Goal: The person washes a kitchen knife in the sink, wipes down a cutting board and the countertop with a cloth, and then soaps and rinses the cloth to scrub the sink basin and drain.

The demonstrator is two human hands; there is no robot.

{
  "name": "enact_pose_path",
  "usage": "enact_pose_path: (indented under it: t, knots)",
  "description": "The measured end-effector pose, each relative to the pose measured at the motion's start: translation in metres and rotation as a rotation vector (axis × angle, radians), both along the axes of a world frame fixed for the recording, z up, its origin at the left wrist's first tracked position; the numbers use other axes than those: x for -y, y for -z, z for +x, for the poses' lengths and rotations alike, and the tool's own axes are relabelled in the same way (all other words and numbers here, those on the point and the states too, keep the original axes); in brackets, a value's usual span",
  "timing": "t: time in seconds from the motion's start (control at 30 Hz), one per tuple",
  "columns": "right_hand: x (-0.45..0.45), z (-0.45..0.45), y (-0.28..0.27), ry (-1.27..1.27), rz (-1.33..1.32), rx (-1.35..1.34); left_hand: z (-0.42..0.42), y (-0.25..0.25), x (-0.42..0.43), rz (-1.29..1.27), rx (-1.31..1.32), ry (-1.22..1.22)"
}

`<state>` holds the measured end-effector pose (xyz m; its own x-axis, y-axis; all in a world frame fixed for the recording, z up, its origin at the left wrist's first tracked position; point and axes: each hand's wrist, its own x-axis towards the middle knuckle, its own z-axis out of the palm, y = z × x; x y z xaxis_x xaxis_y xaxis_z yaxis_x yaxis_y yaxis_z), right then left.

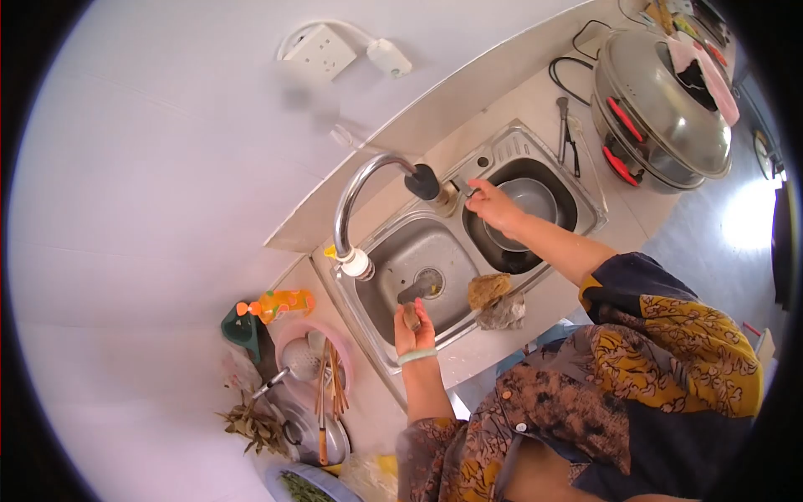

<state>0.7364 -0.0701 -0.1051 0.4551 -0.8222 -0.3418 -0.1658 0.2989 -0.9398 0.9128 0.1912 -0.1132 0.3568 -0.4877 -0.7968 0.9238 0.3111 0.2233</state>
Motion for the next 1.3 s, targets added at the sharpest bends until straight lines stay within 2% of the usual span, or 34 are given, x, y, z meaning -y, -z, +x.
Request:
enact_pose_path:
  t: [0.07,0.1,0.13,0.17,0.2,0.23,0.27,0.33,0.37,0.4,0.47,0.53,0.63,0.7,0.8,0.83,0.87,0.9,0.97,1.0,1.03,1.07,1.1,1.13,1.17,1.3]
  knots:
    - [-0.02,-0.013,0.01,0.005,-0.087,0.007,0.002,0.01,-0.012,-0.025,-0.018,0.033]
    - [-0.033,-0.024,0.022,-0.025,-0.256,-0.08,0.002,0.013,-0.016,-0.041,-0.03,0.06]
    - [-0.052,-0.042,0.002,-0.056,-0.242,-0.102,0.0,0.013,-0.017,-0.038,-0.009,0.048]
    - [-0.066,-0.059,0.008,-0.081,-0.29,-0.123,-0.002,0.012,-0.018,-0.038,0.011,0.04]
    - [-0.081,-0.077,0.023,-0.071,-0.273,-0.115,-0.003,0.014,-0.02,-0.043,0.029,0.041]
    - [-0.097,-0.101,0.005,-0.113,-0.223,-0.111,-0.002,0.021,-0.023,-0.012,0.044,0.021]
    - [-0.117,-0.124,-0.006,-0.074,-0.292,-0.189,0.001,0.032,-0.028,0.011,0.059,0.01]
    - [-0.152,-0.174,-0.012,-0.053,-0.22,-0.326,0.011,0.049,-0.036,0.032,0.073,0.028]
    - [-0.168,-0.201,-0.018,-0.021,-0.183,-0.358,0.021,0.07,-0.048,-0.055,0.071,0.074]
    - [-0.187,-0.229,-0.02,-0.002,-0.141,-0.387,0.013,0.052,-0.053,-0.082,-0.03,0.064]
    - [-0.227,-0.279,-0.021,0.11,-0.11,-0.559,0.016,0.05,-0.064,-0.14,-0.199,0.126]
    - [-0.267,-0.332,-0.019,0.12,-0.131,-0.771,0.007,0.037,-0.064,-0.1,-0.137,0.146]
    - [-0.342,-0.397,-0.023,0.224,0.052,-1.065,0.007,0.036,-0.066,-0.101,-0.131,0.155]
    - [-0.401,-0.453,0.003,0.26,0.217,-1.221,-0.002,0.032,-0.066,-0.11,-0.126,0.155]
    - [-0.485,-0.525,0.04,0.194,0.518,-1.349,0.057,0.126,-0.048,-0.23,-0.337,0.175]
    - [-0.501,-0.519,0.01,0.32,0.574,-1.335,0.043,0.107,-0.047,-0.219,-0.253,0.194]
    - [-0.513,-0.509,-0.024,0.443,0.632,-1.315,0.01,0.06,-0.051,-0.207,-0.168,0.211]
    - [-0.528,-0.525,-0.001,0.385,0.636,-1.332,-0.01,0.03,-0.055,-0.193,-0.083,0.228]
    - [-0.562,-0.566,0.058,0.271,0.638,-1.36,-0.017,0.018,-0.056,-0.174,-0.118,0.232]
    - [-0.561,-0.563,0.048,0.316,0.64,-1.322,-0.019,0.014,-0.056,-0.165,-0.132,0.231]
    - [-0.56,-0.559,0.038,0.362,0.642,-1.281,-0.01,0.035,-0.055,-0.153,-0.059,0.266]
    - [-0.553,-0.55,0.011,0.408,0.645,-1.239,0.01,0.08,-0.053,-0.142,0.014,0.301]
    - [-0.541,-0.538,-0.024,0.411,0.644,-1.198,0.018,0.095,-0.055,-0.131,0.085,0.337]
    - [-0.528,-0.528,-0.065,0.414,0.644,-1.161,0.028,0.108,-0.057,-0.15,0.0,0.349]
    - [-0.52,-0.528,-0.087,0.417,0.643,-1.124,0.018,0.101,-0.063,-0.147,-0.01,0.353]
    - [-0.522,-0.585,-0.09,0.49,0.598,-1.044,-0.059,0.058,-0.062,-0.087,0.109,0.417]
